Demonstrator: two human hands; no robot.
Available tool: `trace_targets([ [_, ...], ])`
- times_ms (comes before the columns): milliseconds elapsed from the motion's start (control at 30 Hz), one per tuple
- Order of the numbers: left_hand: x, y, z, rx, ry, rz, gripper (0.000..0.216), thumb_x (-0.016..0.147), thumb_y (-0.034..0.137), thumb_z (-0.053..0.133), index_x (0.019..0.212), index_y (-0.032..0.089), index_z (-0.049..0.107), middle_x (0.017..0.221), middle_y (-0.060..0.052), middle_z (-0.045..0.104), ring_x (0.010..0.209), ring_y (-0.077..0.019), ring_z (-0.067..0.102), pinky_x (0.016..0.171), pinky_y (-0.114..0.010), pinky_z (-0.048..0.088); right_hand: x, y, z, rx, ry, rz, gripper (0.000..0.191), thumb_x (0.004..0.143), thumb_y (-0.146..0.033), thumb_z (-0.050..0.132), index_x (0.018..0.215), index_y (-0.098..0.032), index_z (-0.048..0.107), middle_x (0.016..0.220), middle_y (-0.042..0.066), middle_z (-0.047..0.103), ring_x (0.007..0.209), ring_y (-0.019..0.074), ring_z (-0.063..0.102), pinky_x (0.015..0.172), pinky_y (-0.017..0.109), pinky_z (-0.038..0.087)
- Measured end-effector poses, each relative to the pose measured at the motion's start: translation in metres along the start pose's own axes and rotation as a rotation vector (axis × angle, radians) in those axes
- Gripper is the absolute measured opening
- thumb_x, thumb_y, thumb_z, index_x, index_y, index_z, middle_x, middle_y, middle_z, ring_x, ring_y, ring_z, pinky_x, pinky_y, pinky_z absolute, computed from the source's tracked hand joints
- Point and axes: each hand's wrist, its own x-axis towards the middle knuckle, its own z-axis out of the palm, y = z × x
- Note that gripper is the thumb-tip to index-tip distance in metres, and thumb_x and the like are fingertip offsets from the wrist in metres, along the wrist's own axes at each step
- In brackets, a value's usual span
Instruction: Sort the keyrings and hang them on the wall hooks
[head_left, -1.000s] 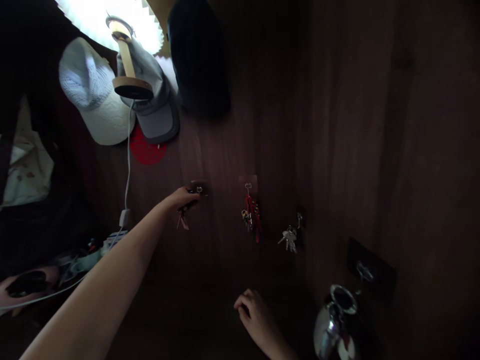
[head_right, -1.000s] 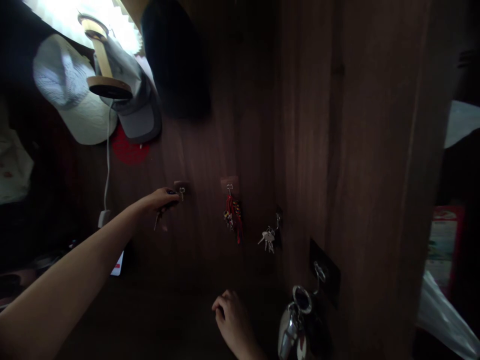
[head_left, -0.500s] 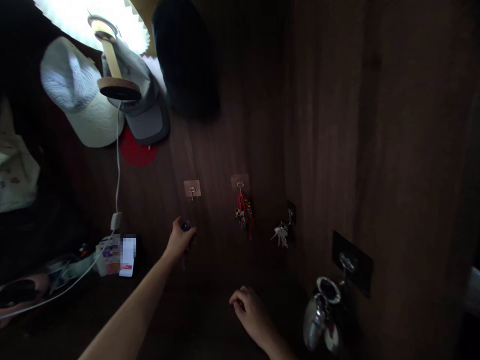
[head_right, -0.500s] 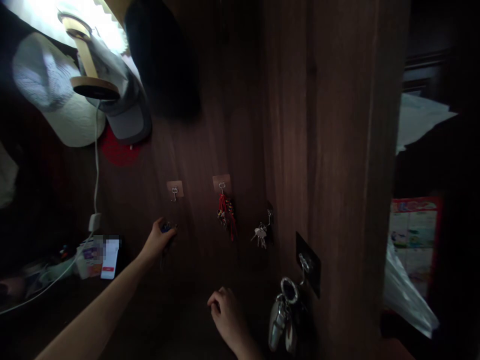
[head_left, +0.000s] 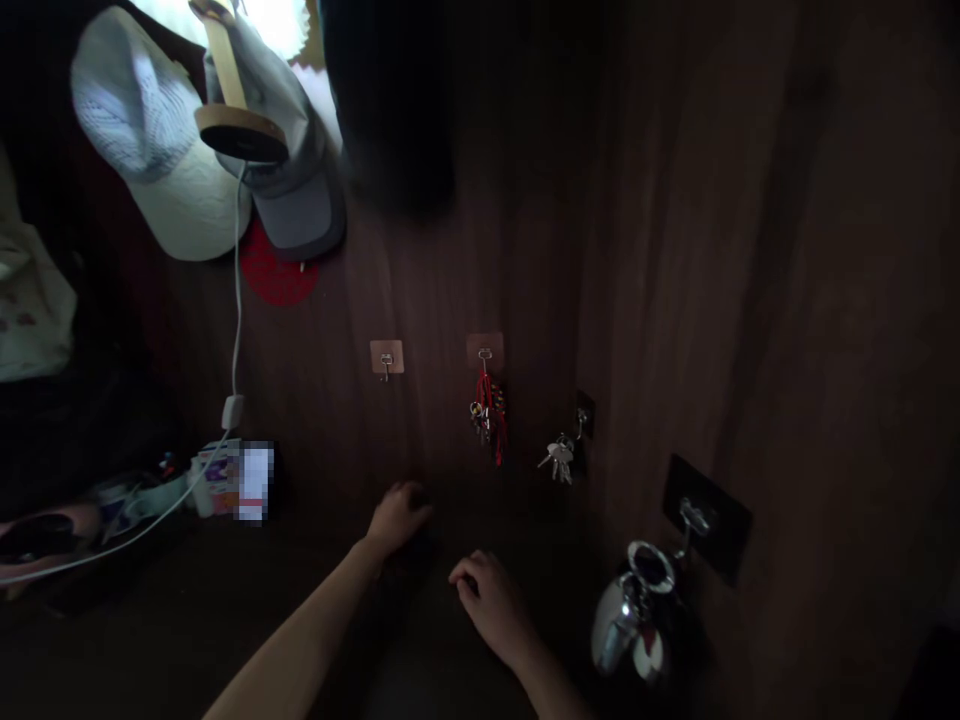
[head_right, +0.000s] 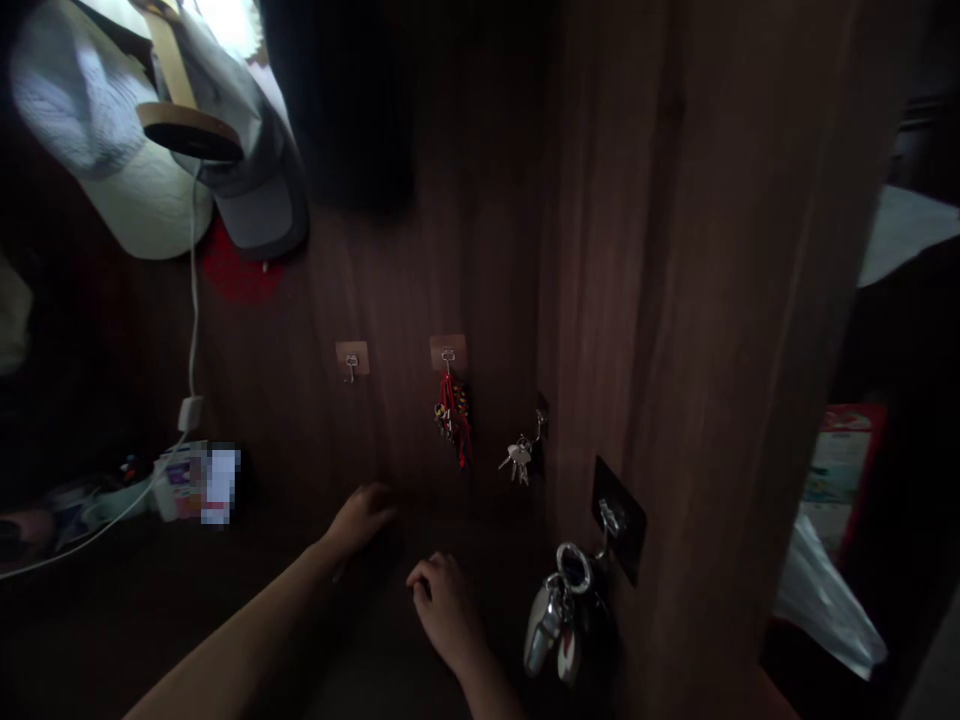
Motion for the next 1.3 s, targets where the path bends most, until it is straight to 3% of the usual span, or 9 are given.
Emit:
trace_targets([
  [167,0.036,0.108,0.033,-0.192,0.291,0.296,0.055,0.067,0.045,0.064,0.112,0.019,0.049,0.112,-0.012,0.052,0.108,-0.0236,0.047,0.092,-0.033,0.033,0.001,0.001,0.001,0.021,-0.021,-0.011,0.024,0.077,-0.012,0.042,0.079,-0.023,0.063,0.086,0.003,0.06,0.086,0.0161,0.056,0.078,0.026,0.039],
  [333,0.056,0.172,0.071,0.021,0.404,0.028,0.066,0.062,0.051,0.067,0.11,0.012,0.044,0.112,-0.019,0.047,0.109,-0.0314,0.043,0.087,-0.039,0.034,0.001,0.004,0.005,0.112,0.033,-0.02,0.022,0.076,-0.013,0.043,0.074,-0.022,0.063,0.082,0.004,0.061,0.086,0.0192,0.055,0.079,0.029,0.041],
  [433,0.058,0.176,0.08,0.102,0.451,-0.058,0.043,0.068,0.04,0.064,0.1,0.015,0.051,0.111,-0.016,0.047,0.106,-0.0298,0.045,0.083,-0.036,0.037,0.001,0.006,0.007,0.145,0.062,0.002,0.022,0.075,-0.013,0.043,0.077,-0.022,0.063,0.086,0.005,0.062,0.088,0.0204,0.055,0.077,0.029,0.042],
  [567,0.057,0.167,0.073,0.093,0.432,0.0,0.022,0.073,0.031,0.057,0.092,0.02,0.054,0.105,-0.009,0.053,0.099,-0.0227,0.052,0.08,-0.031,0.04,0.002,0.005,0.005,0.102,0.024,-0.003,0.022,0.074,-0.011,0.043,0.075,-0.02,0.063,0.082,0.005,0.061,0.086,0.0187,0.055,0.077,0.027,0.041],
  [733,0.061,0.158,0.046,-0.169,0.121,0.033,0.031,0.069,0.027,0.059,0.098,0.019,0.05,0.074,-0.001,0.061,0.065,-0.014,0.058,0.064,-0.024,0.043,0.0,0.003,0.001,0.102,0.0,-0.01,0.024,0.076,-0.011,0.042,0.077,-0.021,0.063,0.083,0.003,0.06,0.085,0.0153,0.055,0.078,0.025,0.039],
  [833,0.061,0.159,0.026,-0.202,-0.075,0.062,0.047,0.067,0.024,0.061,0.109,0.016,0.043,0.072,-0.001,0.062,0.054,-0.0119,0.055,0.057,-0.024,0.044,-0.002,0.003,0.0,0.13,0.004,-0.005,0.024,0.077,-0.011,0.041,0.077,-0.022,0.063,0.084,0.002,0.059,0.082,0.0136,0.056,0.077,0.023,0.039],
  [1033,0.053,0.18,-0.01,0.374,-0.012,0.445,0.064,0.072,0.02,0.055,0.13,0.029,0.03,0.103,-0.006,0.062,0.09,-0.0213,0.06,0.076,-0.03,0.043,-0.003,0.0,-0.002,0.12,0.022,0.014,0.024,0.075,-0.009,0.042,0.076,-0.021,0.064,0.084,0.003,0.059,0.085,0.0146,0.055,0.077,0.024,0.037],
  [1200,0.066,0.206,-0.017,0.618,-0.058,0.485,0.052,0.074,0.025,0.052,0.125,0.026,0.041,0.098,-0.009,0.064,0.088,-0.0248,0.061,0.073,-0.033,0.044,-0.002,0.002,0.0,0.122,0.046,-0.001,0.024,0.075,-0.009,0.043,0.076,-0.022,0.064,0.083,0.002,0.059,0.084,0.0147,0.055,0.077,0.024,0.037],
  [1300,0.084,0.222,-0.021,0.669,-0.146,0.499,0.038,0.067,0.023,0.058,0.105,0.021,0.059,0.087,-0.008,0.065,0.083,-0.0231,0.061,0.072,-0.03,0.044,-0.002,0.005,0.002,0.115,0.057,-0.018,0.024,0.075,-0.009,0.043,0.076,-0.022,0.064,0.082,0.002,0.059,0.084,0.0148,0.054,0.077,0.024,0.038],
])
